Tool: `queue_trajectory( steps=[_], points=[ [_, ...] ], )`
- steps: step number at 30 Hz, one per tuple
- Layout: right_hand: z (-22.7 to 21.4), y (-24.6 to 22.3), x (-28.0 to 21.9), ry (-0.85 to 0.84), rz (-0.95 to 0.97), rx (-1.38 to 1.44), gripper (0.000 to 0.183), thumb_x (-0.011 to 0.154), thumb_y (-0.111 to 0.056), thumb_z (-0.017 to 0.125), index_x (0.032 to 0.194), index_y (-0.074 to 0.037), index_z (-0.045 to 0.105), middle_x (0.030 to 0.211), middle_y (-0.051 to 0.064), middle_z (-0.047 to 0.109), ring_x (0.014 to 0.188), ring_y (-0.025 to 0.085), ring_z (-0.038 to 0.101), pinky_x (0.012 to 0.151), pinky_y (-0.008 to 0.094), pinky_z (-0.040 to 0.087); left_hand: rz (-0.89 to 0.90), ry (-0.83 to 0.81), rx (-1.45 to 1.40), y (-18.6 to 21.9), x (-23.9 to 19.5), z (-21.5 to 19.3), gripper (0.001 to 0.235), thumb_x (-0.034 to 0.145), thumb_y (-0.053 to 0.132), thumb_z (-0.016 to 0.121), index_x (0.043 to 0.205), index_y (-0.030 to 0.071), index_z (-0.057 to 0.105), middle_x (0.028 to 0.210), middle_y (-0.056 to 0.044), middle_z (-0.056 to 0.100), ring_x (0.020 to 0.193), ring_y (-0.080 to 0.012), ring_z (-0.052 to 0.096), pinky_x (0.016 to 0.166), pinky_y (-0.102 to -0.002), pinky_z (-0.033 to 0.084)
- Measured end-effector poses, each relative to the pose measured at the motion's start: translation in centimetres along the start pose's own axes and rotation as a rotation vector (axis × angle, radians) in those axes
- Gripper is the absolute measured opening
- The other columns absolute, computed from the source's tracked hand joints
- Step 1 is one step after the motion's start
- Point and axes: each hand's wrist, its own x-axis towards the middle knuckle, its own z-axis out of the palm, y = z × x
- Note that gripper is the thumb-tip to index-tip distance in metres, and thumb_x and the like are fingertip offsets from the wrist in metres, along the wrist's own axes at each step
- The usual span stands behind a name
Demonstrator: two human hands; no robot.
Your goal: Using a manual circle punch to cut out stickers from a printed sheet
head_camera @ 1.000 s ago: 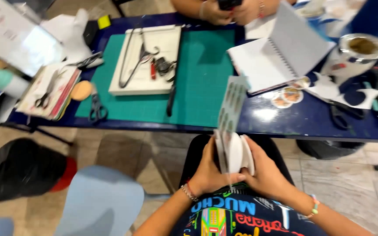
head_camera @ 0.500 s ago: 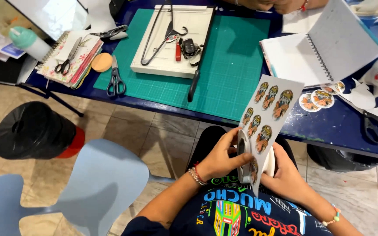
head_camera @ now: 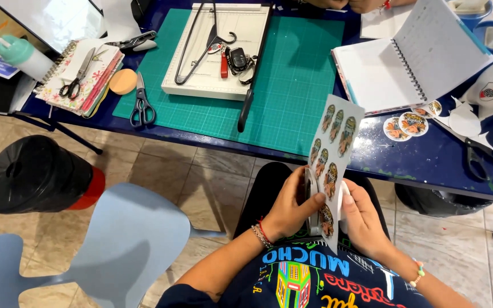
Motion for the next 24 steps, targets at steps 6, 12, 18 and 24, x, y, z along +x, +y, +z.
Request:
queue_trajectory(
  steps=[6,12,18,24],
  points=[
    [0.6,1.4,0.3,0.113,0.065,0.059,0.045,0.109,-0.028,0.041,0.141,-0.004,0.061,0.114,0.021,0.066,0.105,0.029,0.064,0.097,0.050,0.051,0.134,-0.019,-0.060,-1.5,0.1,0.6,0.097,0.093,0.049,0.067,0.156,-0.012,0.025,0.135,-0.044,0.042,0.130,-0.0598,0.046,0.103,-0.065,0.045],
    [0.6,1.1,0.2,-0.019,0.100,0.401,0.045,0.103,-0.033,0.054,0.135,-0.001,0.058,0.105,0.017,0.063,0.090,0.022,0.058,0.079,0.041,0.045,0.770,0.176,0.393,-1.4,-0.4,-0.6,0.093,0.074,0.060,0.081,0.142,0.002,0.055,0.145,-0.024,0.051,0.133,-0.0430,0.055,0.112,-0.050,0.044],
    [1.2,-0.3,0.1,-0.205,0.132,0.813,0.053,0.096,-0.038,0.069,0.128,0.003,0.055,0.094,0.010,0.060,0.073,0.014,0.051,0.057,0.028,0.039,1.049,0.327,0.494,0.6,0.7,-1.0,0.065,0.081,0.060,0.076,0.126,0.014,0.071,0.133,-0.012,0.069,0.122,-0.0334,0.069,0.111,-0.049,0.049],
    [1.0,-2.9,0.0,-0.325,0.158,1.018,0.078,0.083,-0.026,0.086,0.142,0.003,0.042,0.125,0.024,0.066,0.108,0.033,0.067,0.089,0.044,0.056,1.136,0.340,0.807,6.2,-0.8,-3.3,0.051,0.095,0.049,0.073,0.118,0.004,0.065,0.108,-0.009,0.063,0.095,-0.0248,0.069,0.090,-0.044,0.060]
  ],
)
